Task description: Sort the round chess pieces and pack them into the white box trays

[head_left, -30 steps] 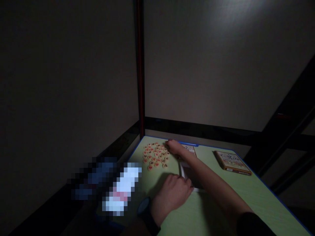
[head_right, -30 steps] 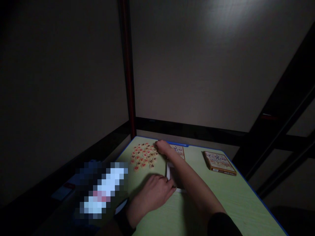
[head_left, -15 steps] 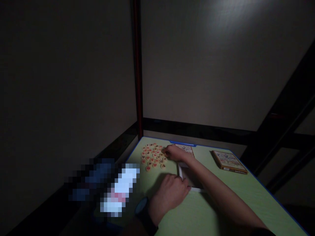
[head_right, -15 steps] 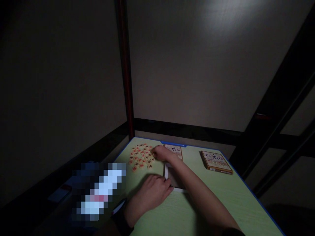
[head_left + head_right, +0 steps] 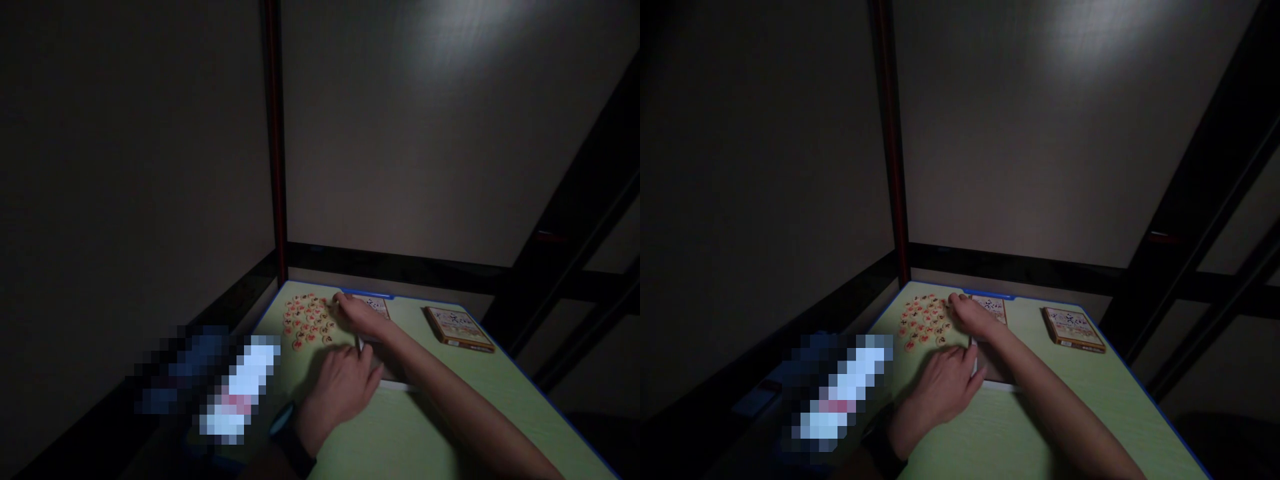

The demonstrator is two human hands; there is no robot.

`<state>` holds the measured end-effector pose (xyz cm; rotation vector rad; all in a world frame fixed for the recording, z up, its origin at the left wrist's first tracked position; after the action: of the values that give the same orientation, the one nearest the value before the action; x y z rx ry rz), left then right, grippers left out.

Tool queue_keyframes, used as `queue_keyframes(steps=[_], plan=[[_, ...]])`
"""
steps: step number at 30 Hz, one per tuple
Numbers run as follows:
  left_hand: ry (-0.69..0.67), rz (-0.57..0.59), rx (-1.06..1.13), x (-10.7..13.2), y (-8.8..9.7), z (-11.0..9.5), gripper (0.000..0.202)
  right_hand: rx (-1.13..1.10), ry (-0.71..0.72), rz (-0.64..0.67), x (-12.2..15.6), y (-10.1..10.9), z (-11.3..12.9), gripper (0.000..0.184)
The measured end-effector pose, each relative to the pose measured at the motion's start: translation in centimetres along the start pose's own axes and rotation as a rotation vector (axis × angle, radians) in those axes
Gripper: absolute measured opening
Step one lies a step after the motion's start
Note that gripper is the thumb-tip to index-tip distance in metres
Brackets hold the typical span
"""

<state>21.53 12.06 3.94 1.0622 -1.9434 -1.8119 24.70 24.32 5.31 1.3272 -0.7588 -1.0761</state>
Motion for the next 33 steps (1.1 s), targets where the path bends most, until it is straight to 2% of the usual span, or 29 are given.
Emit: queue_keyframes(steps=[4,7,9,11,13,16,19,24,29,33], plan=[[0.164,-0.215,0.163,-0.3,1.6,2.3,0.026,-0.240,0.096,-0.174,4.0,3.4,-0.4,0.025],[0.328,-0.413,0.547,-1.1,1.9,5.1,0.022,-0.351,0.139,-0.255,7.7,5.0,-0.4,0.021],[0.424,-0.418,0.910,-2.1,0.3,6.2,0.022,-0.373,0.132,-0.280,9.5,5.4,-0.4,0.020],[0.431,-0.376,1.232,-3.6,-1.3,6.0,0.024,-0.376,0.108,-0.286,10.6,5.2,-0.5,0.024],[0.426,-0.332,1.438,-4.7,-2.6,5.5,0.026,-0.361,0.072,-0.290,11.0,4.7,-1.0,0.028],[0.434,-0.264,1.623,-5.7,-4.2,4.9,0.030,-0.311,0.031,-0.326,11.2,4.2,-2.0,0.031],[0.383,-0.240,1.757,-6.2,-5.0,4.3,0.032,-0.274,0.027,-0.369,11.4,3.9,-2.7,0.035],[0.302,-0.267,1.805,-5.8,-4.5,4.6,0.033,-0.370,0.043,-0.465,12.1,4.5,-3.3,0.042],[0.230,-0.276,1.815,-5.4,-3.3,4.8,0.032,-0.491,0.060,-0.606,12.7,6.0,-3.8,0.022],[0.203,-0.303,1.824,-5.3,-2.7,4.8,0.028,-0.502,0.074,-0.637,12.8,6.0,-3.4,0.018]])
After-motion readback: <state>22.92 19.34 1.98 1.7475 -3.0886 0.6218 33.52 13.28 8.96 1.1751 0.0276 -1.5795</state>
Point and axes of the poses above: each hand's wrist, its own x-axis away from the middle knuckle, its own y-axis out of the back of the hand, z = x × y, the point moved 9 cm from there along -x, towards the middle knuckle, and after that the axes turned 9 degrees about -y, right-handed, at the moved point
